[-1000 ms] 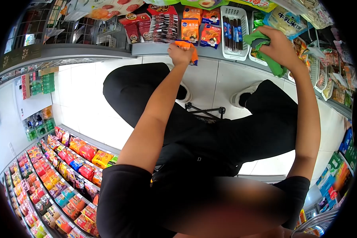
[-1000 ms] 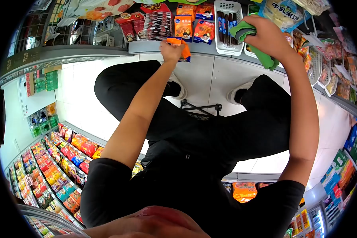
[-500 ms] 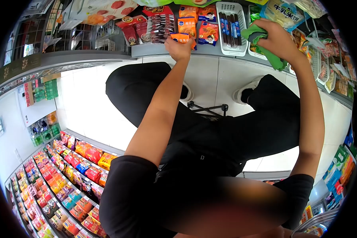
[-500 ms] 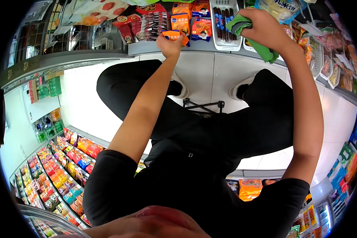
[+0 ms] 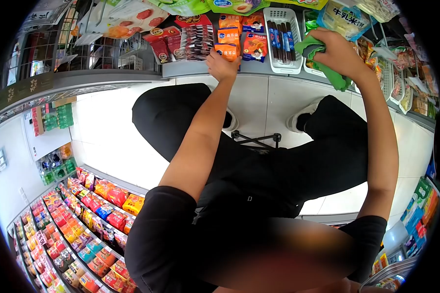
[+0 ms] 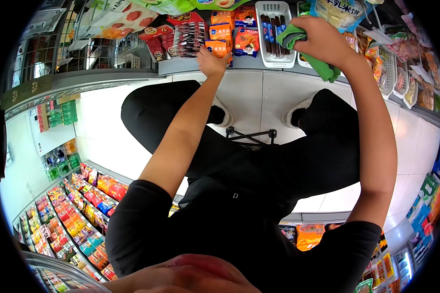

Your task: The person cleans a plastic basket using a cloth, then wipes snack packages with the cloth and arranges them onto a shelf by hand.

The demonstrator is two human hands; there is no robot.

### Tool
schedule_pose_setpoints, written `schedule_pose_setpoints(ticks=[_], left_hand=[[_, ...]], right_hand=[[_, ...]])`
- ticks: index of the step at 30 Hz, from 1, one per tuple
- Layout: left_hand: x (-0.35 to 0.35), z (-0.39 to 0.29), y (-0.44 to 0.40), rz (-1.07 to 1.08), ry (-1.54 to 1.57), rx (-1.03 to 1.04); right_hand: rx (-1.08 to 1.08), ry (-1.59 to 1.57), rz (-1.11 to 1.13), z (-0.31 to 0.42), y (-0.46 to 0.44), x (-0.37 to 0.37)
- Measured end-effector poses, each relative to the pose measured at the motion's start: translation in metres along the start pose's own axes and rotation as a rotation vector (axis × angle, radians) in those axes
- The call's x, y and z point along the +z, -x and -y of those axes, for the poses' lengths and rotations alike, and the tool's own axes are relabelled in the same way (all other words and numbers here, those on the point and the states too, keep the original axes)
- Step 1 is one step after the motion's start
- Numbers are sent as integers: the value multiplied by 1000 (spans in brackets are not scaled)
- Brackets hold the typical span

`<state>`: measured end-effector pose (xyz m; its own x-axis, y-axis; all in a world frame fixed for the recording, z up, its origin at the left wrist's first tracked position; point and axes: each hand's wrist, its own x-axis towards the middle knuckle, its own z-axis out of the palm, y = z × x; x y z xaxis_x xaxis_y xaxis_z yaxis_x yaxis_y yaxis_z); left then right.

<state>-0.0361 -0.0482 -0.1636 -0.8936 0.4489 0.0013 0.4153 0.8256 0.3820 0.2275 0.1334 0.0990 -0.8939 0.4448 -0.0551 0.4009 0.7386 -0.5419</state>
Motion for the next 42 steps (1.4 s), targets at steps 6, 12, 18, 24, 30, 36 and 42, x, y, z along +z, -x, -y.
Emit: schedule_pose_setpoints(ticks=[6, 12, 18, 24, 30, 36, 42], left_hand=[[-18, -8, 1, 59, -49, 26], [-24, -8, -11, 24, -85, 129], [-27, -2, -61, -16, -176, 675], [-22, -12, -76, 337, -465, 952], [4, -14, -68, 329, -318, 1002], [-9, -25, -78, 448, -483, 939], [-10, -20, -98, 255, -393, 940]], right_hand=[[-20, 13, -20, 0, 0, 1], [-18, 38, -23, -3, -3, 2], [-77, -54, -33, -16, -7, 12], [-117, -71, 94, 13, -15, 0], [-128, 2, 36, 6, -23, 14], [-27, 50, 77, -1, -21, 13], [11, 55, 101, -4, -18, 7]])
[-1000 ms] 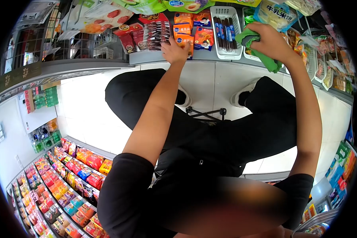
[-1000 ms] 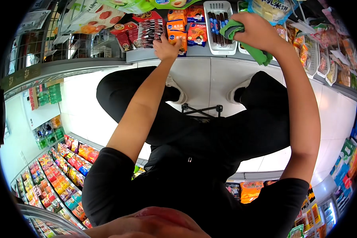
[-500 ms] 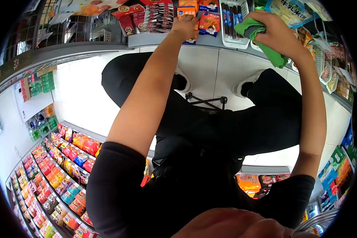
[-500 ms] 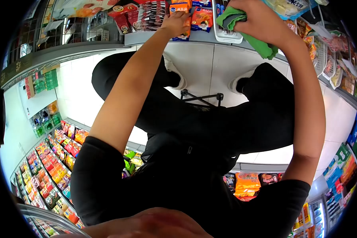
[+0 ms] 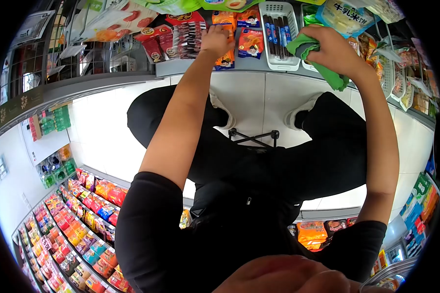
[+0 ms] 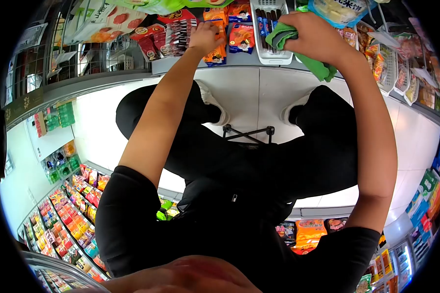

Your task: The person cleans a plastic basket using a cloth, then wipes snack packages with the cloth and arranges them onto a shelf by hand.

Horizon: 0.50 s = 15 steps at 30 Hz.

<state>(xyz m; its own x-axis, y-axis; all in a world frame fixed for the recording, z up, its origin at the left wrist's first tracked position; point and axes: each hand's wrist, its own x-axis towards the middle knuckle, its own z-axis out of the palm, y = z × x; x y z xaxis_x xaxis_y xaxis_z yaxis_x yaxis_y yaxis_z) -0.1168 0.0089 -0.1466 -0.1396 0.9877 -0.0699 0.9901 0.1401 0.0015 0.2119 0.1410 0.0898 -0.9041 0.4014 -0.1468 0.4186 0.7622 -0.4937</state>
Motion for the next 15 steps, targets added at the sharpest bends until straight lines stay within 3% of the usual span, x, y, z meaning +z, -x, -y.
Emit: schedule_pose_setpoints(ticks=[7, 10, 11, 12, 14, 15], left_hand=[[11, 9, -30, -44, -46, -93], [30, 24, -43, 19, -91, -82], [29, 23, -46, 35, -67, -81], [48, 29, -50, -122, -105, -46], [-29, -2, -49, 308, -74, -150], [-30, -3, -59, 326, -60, -159]], right_hand=[[-74, -72, -79, -1, 3, 1], [38, -87, 21, 12, -1, -5], [-66, -152, -26, 8, -2, -4], [-56, -89, 12, 18, -7, -10], [-2, 69, 84, 37, -7, -27], [-52, 7, 56, 30, -8, -23]])
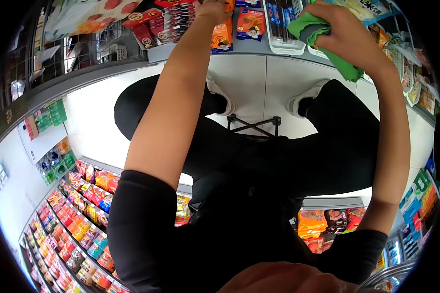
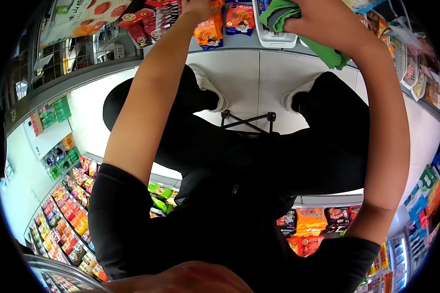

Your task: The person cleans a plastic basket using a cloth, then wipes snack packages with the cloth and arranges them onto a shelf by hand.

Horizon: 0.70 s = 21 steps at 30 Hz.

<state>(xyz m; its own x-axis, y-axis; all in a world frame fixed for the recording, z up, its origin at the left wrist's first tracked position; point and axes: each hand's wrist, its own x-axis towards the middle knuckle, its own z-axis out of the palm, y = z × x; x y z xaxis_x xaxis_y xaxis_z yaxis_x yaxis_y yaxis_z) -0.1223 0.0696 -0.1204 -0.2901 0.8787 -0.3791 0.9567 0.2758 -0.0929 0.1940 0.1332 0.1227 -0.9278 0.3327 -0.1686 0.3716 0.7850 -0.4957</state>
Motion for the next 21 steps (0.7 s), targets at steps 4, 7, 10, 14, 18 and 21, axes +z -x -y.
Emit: schedule_pose_setpoints(ticks=[4, 7, 10, 14, 18, 21], left_hand=[[14, 8, -2, 10, 30, 3], [3, 10, -9, 41, 57, 1], [20, 20, -20, 34, -16, 43], [26, 31, -17, -239, -75, 163], [17, 41, -17, -116, -88, 117], [17, 50, -14, -152, 12, 138]], right_hand=[[17, -113, -106, -13, 6, 22], [6, -50, -48, -18, 4, 20], [19, -70, -46, -13, 4, 24], [-18, -31, -156, -22, 7, 31], [25, -48, -86, -24, 6, 21], [17, -59, -63, -24, 7, 18]])
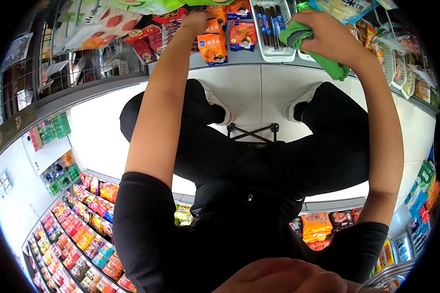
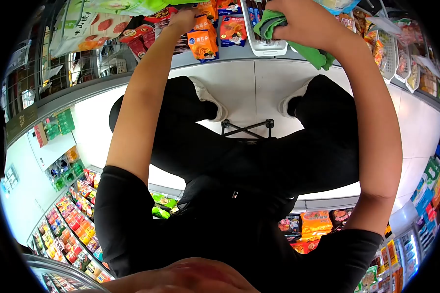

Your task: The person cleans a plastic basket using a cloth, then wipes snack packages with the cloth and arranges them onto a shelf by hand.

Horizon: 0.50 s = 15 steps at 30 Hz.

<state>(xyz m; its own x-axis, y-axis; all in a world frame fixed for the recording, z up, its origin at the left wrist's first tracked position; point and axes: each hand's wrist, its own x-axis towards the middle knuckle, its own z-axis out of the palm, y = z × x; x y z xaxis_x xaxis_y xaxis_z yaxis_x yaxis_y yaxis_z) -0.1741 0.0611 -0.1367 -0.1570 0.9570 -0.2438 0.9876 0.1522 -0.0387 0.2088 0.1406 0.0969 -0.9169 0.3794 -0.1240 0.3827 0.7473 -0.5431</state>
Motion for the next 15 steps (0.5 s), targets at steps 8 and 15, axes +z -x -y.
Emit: schedule_pose_setpoints(ticks=[8, 15], left_hand=[[0, 11, 2, -31, 81, 15], [4, 22, 4, -89, 230, 160]], right_hand=[[-32, 67, -62, -11, 2, 9], [-41, 107, 61, -3, 2, -2]])
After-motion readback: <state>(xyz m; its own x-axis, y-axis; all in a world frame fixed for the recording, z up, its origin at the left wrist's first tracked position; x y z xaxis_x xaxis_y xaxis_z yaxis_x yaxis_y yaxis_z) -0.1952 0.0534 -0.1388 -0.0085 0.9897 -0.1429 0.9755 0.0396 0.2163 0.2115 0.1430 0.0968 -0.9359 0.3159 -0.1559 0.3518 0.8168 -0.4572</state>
